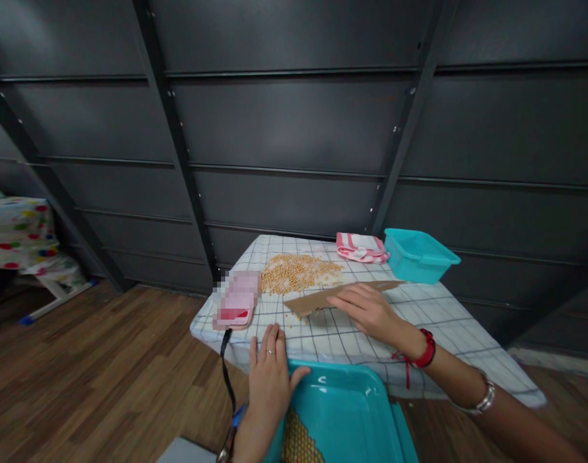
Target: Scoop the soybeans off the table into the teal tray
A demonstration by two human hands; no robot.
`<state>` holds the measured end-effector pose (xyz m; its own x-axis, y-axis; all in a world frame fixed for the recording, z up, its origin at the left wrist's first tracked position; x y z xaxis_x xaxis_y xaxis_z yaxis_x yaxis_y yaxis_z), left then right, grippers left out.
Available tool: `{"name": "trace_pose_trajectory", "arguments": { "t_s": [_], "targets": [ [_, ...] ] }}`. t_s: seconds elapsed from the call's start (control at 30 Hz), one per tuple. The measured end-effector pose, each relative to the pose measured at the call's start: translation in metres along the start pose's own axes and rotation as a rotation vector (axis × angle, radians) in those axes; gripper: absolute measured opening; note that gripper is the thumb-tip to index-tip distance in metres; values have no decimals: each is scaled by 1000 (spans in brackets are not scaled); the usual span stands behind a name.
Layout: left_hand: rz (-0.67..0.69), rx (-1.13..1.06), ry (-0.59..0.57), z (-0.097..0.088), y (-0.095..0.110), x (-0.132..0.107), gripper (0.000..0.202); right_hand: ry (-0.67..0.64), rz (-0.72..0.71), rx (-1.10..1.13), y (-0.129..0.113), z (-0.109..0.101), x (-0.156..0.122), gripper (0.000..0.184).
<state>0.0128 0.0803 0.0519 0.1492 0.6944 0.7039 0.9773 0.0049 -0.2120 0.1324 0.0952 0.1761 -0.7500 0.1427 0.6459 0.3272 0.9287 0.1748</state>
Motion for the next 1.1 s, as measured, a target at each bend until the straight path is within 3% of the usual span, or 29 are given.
{"name": "trace_pose_trajectory", "arguments": {
  "t_s": [0.2, 0.37, 0.6, 0.77, 0.93, 1.1],
  "targets": [
    [6, -1, 28, -4, 1, 1, 72, 39, 20, 3, 6, -4, 0, 31],
    [9, 10, 33, -4, 2, 2, 74, -16, -17, 71, -5, 6, 1, 31],
    [7, 5, 36, -4, 2, 2, 74, 31, -67, 109, -9, -9, -8, 34],
    [21, 45, 52, -8, 3, 3, 73, 31, -126, 204, -13, -6, -8, 27],
    [28, 57, 62, -10, 3, 3, 75, -8, -130, 230, -8, -2, -19, 28],
    [6, 7, 23, -3, 2, 1, 75, 17, -104, 200, -3, -13, -30, 32]
  ]
}}
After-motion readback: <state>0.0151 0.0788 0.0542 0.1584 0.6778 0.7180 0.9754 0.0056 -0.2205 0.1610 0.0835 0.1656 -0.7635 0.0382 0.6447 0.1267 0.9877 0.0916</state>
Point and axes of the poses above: each hand's wrist, its own x-axis towards the middle knuckle, its own z-axis out of the palm, y = z × x, the point moved 10 cm from there along x, towards the middle knuckle, and after that the axes turned 12 degrees about x, right-handed, at the moved point
